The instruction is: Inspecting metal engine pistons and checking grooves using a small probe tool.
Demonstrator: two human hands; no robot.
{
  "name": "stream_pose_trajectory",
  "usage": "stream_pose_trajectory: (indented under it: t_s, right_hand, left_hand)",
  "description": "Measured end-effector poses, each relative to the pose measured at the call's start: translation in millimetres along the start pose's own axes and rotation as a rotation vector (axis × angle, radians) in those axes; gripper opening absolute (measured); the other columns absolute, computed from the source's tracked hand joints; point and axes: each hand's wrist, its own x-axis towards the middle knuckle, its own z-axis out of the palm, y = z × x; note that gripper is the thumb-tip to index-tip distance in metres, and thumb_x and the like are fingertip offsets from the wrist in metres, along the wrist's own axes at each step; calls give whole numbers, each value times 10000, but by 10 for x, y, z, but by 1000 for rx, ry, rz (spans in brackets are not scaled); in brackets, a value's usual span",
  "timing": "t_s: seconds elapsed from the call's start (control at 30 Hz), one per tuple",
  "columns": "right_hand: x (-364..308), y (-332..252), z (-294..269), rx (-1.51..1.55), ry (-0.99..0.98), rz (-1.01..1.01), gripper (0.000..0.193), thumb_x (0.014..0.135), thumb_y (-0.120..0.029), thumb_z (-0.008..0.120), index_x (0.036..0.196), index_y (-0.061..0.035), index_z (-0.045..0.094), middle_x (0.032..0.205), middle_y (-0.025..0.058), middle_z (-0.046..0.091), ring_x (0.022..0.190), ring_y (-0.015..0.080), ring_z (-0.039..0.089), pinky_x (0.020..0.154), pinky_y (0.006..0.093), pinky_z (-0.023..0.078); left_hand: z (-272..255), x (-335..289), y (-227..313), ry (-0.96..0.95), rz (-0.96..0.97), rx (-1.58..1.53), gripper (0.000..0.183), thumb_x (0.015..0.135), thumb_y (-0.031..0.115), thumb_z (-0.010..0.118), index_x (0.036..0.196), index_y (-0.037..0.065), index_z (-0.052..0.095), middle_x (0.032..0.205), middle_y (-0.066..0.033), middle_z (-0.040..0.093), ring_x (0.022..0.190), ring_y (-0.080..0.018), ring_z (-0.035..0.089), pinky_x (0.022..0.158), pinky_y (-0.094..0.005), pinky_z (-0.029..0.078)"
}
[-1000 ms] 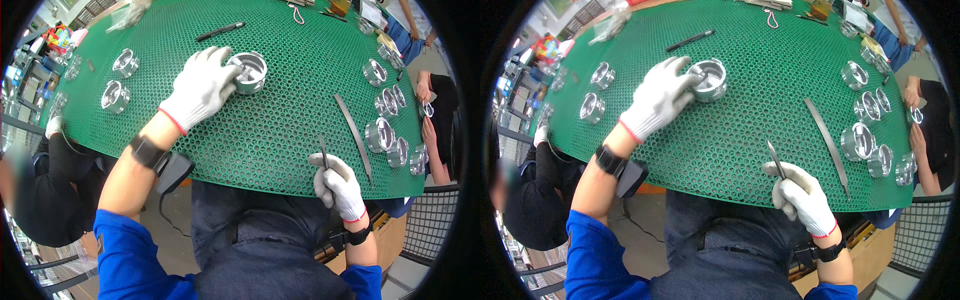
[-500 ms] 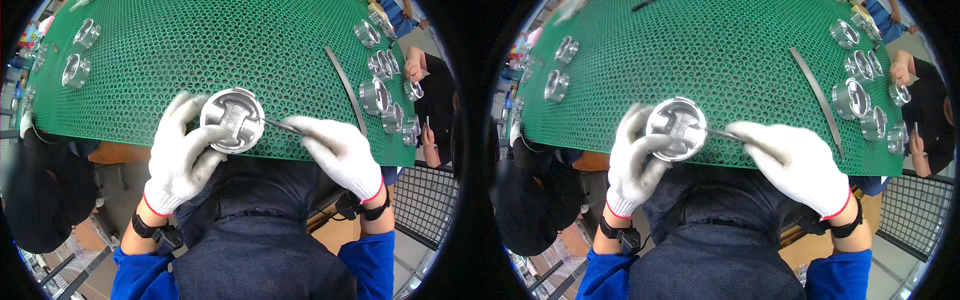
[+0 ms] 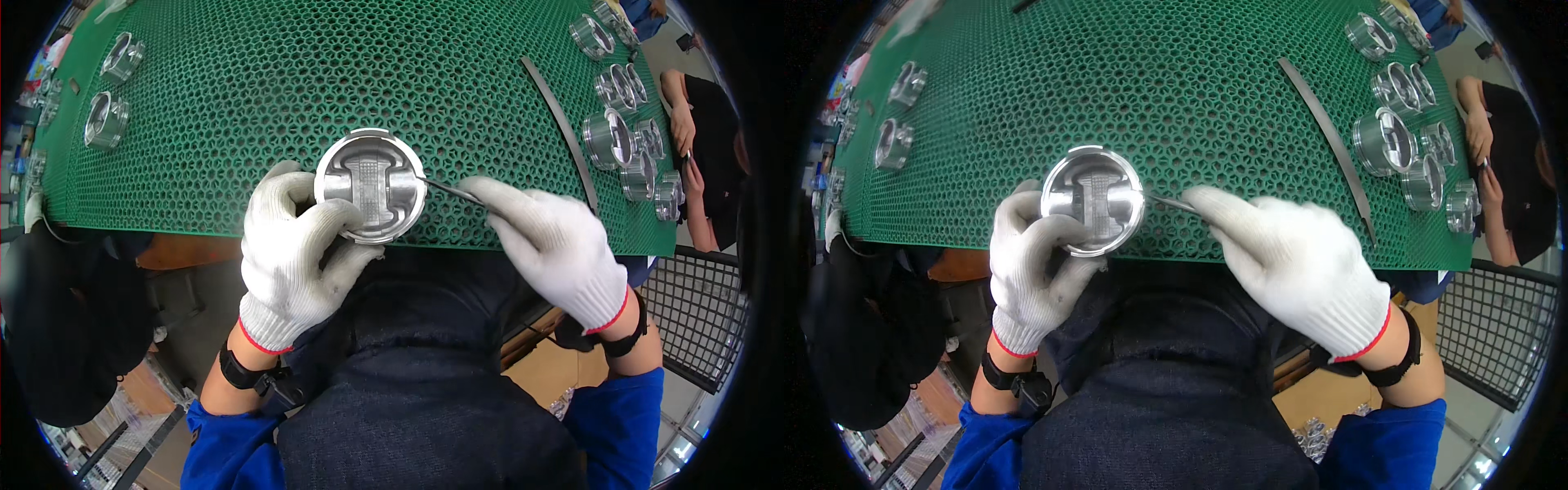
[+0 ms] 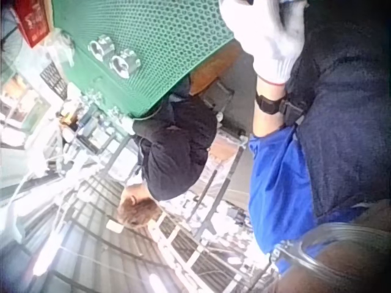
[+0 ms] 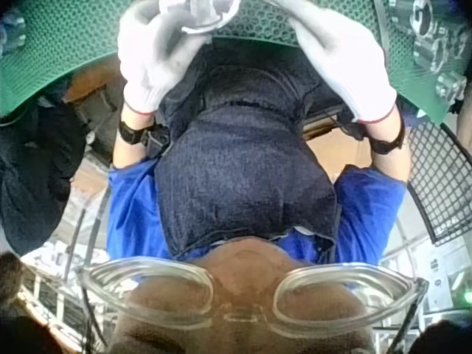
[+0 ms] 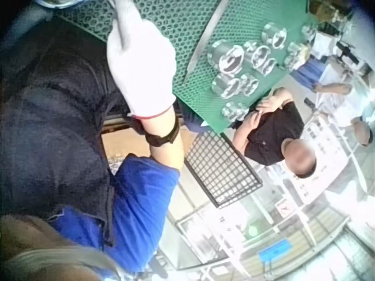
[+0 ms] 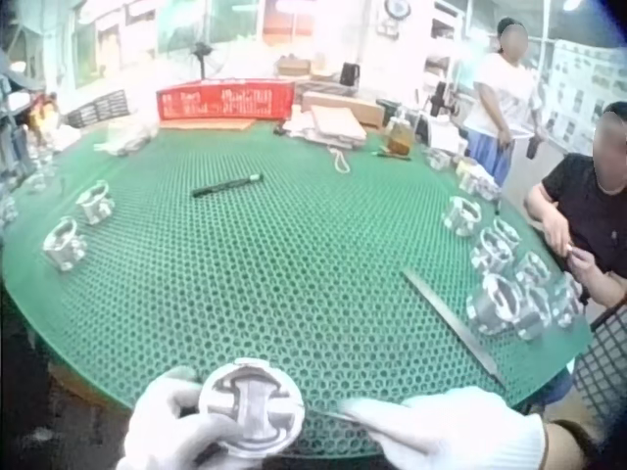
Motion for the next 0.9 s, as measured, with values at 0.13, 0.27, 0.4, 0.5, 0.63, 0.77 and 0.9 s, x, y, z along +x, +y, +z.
stream_pose_trajectory:
  t_s: [0.13, 0.27, 0.4, 0.5, 0.63, 0.77, 0.9]
  right_hand:
    - [-155, -7, 317, 169, 0, -165, 369, 973, -220, 593, 1340, -197, 620, 770, 111, 705, 683, 271, 724, 615, 374, 598]
    - [-63, -40, 320, 1002, -467, 145, 432, 1007, -222, 560, 1427, -120, 572, 922, 92, 750, 691, 135, 674, 650, 295, 564]
    - [-140, -175, 283, 1333, -567, -13, 469, 997, -244, 558, 1424, -53, 567, 868, 42, 707, 621, 46, 551, 543, 179, 443]
    - [-141, 74, 26, 1277, -165, 220, 471, 978, -330, 577, 1269, 39, 611, 713, 38, 644, 499, 47, 500, 420, 195, 379]
    - [-265, 248, -52, 1403, 68, 166, 385, 980, -238, 532, 1230, 41, 624, 692, 45, 633, 486, 36, 469, 407, 190, 361]
    - [-173, 324, -110, 453, 45, -35, 313, 948, -98, 594, 1252, -60, 661, 917, 104, 738, 720, 154, 670, 599, 289, 531]
    - [101, 264, -99, -60, 243, -277, 270, 945, -144, 623, 1210, -153, 676, 838, 100, 699, 702, 245, 692, 609, 342, 558]
  left_hand:
    - [-8, 7, 9, -25, 1, 22, 354, 603, 232, 896, 887, 115, 721, 966, -109, 617, 988, -360, 613, 849, -469, 518]
    - [25, -5, 14, 12, -8, 19, 349, 620, 227, 889, 913, 125, 730, 956, -103, 620, 992, -352, 614, 854, -466, 516]
    - [-150, 60, 36, -113, 97, 76, 466, 626, 242, 891, 1060, 149, 749, 979, -91, 619, 1003, -336, 611, 868, -454, 509]
    - [-278, 196, -55, -45, 122, 266, 511, 664, 353, 882, 1114, 157, 742, 1132, -137, 602, 1119, -382, 569, 990, -525, 475]
    - [-128, 255, 52, 97, 268, 216, 476, 733, 338, 855, 1105, 73, 720, 1392, -252, 543, 1333, -480, 495, 1085, -528, 443]
    - [-37, 232, -110, -33, 73, -104, 347, 663, 122, 851, 979, 83, 713, 1186, -196, 619, 1076, -361, 625, 911, -427, 523]
    - [-7, 181, -56, -26, 78, -20, 311, 663, 146, 853, 929, 92, 700, 1035, -150, 634, 986, -343, 637, 827, -429, 535]
